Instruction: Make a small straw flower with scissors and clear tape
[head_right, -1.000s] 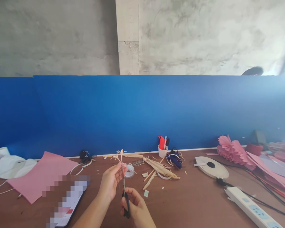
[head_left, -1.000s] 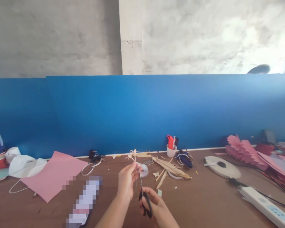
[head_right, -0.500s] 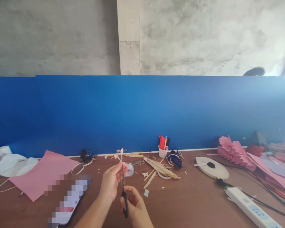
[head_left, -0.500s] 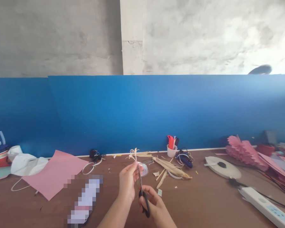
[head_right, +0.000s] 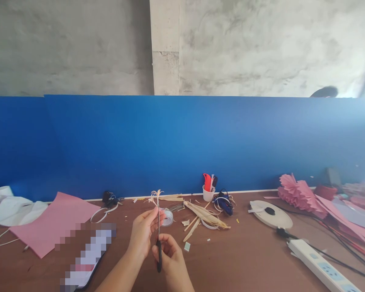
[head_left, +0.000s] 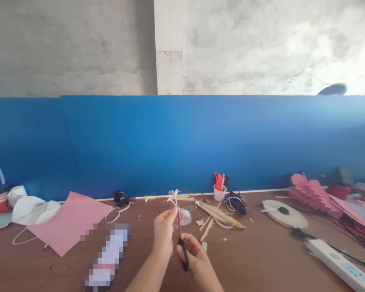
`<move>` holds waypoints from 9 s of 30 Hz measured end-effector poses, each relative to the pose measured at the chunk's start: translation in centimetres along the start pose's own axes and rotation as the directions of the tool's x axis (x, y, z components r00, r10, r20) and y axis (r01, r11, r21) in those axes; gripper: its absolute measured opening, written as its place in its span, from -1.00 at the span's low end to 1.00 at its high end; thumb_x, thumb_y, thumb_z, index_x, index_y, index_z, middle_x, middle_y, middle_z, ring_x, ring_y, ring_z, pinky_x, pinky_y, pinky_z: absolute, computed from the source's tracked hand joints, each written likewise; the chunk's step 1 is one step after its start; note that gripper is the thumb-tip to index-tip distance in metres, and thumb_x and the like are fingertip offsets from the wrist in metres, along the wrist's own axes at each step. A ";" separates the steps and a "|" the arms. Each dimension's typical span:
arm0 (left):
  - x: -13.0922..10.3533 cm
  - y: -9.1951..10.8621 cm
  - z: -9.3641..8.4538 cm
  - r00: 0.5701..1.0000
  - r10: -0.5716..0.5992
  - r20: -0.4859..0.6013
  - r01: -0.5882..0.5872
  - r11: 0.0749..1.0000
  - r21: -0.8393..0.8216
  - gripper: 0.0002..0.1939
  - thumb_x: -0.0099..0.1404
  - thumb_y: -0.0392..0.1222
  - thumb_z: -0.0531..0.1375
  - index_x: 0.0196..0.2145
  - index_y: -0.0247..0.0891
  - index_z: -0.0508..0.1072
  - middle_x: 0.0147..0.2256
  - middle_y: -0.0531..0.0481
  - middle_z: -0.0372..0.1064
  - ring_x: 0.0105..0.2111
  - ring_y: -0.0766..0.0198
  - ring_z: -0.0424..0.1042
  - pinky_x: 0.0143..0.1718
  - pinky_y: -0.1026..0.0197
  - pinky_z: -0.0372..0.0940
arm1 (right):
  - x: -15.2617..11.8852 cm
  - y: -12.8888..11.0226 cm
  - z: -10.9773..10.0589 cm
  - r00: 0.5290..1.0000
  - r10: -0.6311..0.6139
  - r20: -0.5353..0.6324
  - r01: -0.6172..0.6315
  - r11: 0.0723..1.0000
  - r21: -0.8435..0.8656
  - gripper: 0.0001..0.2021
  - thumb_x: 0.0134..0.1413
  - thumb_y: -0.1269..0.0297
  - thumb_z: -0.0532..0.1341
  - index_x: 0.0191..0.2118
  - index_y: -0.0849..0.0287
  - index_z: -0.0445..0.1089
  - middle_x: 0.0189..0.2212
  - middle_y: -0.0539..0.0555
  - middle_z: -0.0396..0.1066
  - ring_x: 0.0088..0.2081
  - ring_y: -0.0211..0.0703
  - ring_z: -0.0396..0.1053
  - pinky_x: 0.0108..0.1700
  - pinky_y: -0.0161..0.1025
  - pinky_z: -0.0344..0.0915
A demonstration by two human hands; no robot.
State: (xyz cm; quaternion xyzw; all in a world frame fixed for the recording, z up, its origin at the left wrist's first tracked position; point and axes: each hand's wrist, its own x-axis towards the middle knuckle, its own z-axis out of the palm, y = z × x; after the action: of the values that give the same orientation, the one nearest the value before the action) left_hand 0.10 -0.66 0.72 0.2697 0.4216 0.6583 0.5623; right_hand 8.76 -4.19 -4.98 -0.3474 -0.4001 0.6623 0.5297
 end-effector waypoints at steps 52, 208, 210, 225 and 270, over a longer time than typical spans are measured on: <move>-2.0 1.7 -0.6 0.999 -0.036 0.011 0.037 0.999 -0.027 -0.68 0.01 -0.01 0.31 -0.37 -0.33 0.54 -0.33 -0.10 0.45 -0.33 0.24 0.35 -0.34 0.26 0.21 | 3.1 -6.4 1.9 0.992 0.017 0.128 0.005 0.986 -0.169 -0.70 -0.27 0.12 0.38 -0.59 0.26 0.36 -0.69 -0.03 0.36 -0.69 -0.44 0.10 -0.65 -0.43 -0.04; 0.2 1.2 2.5 0.949 0.124 0.290 -0.203 0.944 0.259 -0.76 0.08 -0.10 0.25 -0.38 -0.34 0.55 -0.41 -0.10 0.50 -0.28 0.13 0.41 -0.19 0.19 0.23 | 4.7 -8.4 -1.1 0.912 -0.398 -0.098 0.356 0.888 -0.292 -0.77 -0.13 0.13 0.31 -0.48 0.20 0.39 -0.49 0.02 0.41 -0.41 -0.19 0.32 -0.34 -0.31 0.25; 0.2 1.1 2.5 0.949 0.133 0.287 -0.210 0.943 0.259 -0.78 0.07 -0.10 0.26 -0.43 -0.34 0.54 -0.44 -0.09 0.49 -0.30 0.13 0.41 -0.19 0.19 0.23 | 4.5 -8.6 -1.1 0.929 -0.356 -0.097 0.321 0.909 -0.265 -0.76 -0.14 0.12 0.31 -0.41 0.20 0.40 -0.44 0.05 0.44 -0.40 -0.17 0.33 -0.35 -0.30 0.26; 0.2 1.9 2.1 0.880 0.184 0.438 -0.354 0.869 0.346 -0.77 0.17 -0.13 0.18 -0.56 -0.30 0.46 -0.52 -0.01 0.38 -0.42 0.24 0.32 -0.32 0.26 0.19 | 4.4 -9.3 -2.0 0.980 -0.182 0.078 0.191 0.973 -0.130 -0.78 -0.09 0.15 0.32 -0.44 0.21 0.38 -0.59 -0.04 0.34 -0.54 -0.33 0.20 -0.45 -0.38 0.12; -0.7 -0.5 2.2 0.820 0.545 0.173 -0.532 0.616 0.581 -0.85 0.17 -0.09 0.17 -0.41 -0.15 0.52 -0.40 -0.06 0.48 -0.30 0.09 0.39 -0.20 0.15 0.20 | 3.7 -9.6 -1.6 0.840 -0.542 0.032 0.503 0.755 -0.420 -0.66 -0.07 0.17 0.28 -0.12 0.09 0.31 -0.22 0.09 0.34 -0.18 -0.07 0.28 -0.17 -0.23 0.27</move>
State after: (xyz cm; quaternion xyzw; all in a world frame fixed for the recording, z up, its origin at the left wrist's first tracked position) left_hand 2.39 -0.80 1.48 0.5419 0.5146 0.6278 0.2177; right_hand 13.52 0.87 2.75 -0.3551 -0.5868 0.3717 0.6256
